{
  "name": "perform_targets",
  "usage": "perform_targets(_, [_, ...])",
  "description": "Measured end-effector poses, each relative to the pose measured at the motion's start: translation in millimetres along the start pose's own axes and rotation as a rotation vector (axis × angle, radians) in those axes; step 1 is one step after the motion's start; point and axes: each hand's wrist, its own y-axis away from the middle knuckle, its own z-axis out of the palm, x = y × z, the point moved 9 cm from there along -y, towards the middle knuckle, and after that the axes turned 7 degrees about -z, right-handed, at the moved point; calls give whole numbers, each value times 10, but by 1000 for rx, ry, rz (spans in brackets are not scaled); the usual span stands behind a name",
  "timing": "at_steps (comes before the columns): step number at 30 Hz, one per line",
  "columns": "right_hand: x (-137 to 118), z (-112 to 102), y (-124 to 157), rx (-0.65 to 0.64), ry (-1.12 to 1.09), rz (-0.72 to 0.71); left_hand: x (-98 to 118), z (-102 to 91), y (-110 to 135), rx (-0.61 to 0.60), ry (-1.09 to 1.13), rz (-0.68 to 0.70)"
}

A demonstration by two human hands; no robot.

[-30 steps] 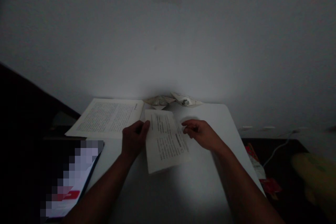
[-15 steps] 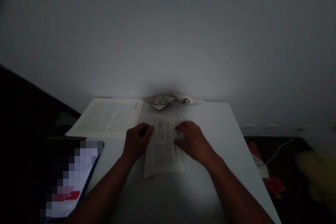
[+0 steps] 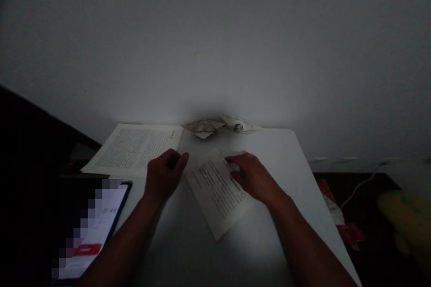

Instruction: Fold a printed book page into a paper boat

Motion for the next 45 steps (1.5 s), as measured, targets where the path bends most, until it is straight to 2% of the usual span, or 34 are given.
perform_targets(4, [8,-78,4,34,0,-8,367,183,166,-144,-10,266])
perform_targets(6, [26,-72,10,36,5,4,548,343,310,-249,-57,423])
perform_targets(8, [38,-47,15,30,14,14,656,527,460,-361,-129,535])
perform_targets(10, [45,-30,18,30,25,25,687,690,578,-453,-201,589])
perform_targets(13, [64,-50,21,63,37,42,646,839,662,-523,-284,582])
perform_targets(17, [140,-70,34,84,36,93,594,888,693,-513,-339,561])
perform_targets(37, [188,-1,-7,103,67,248,591,889,632,-430,-342,468])
perform_targets(45, [192,7,-17,97,86,269,563,868,594,-421,-350,438])
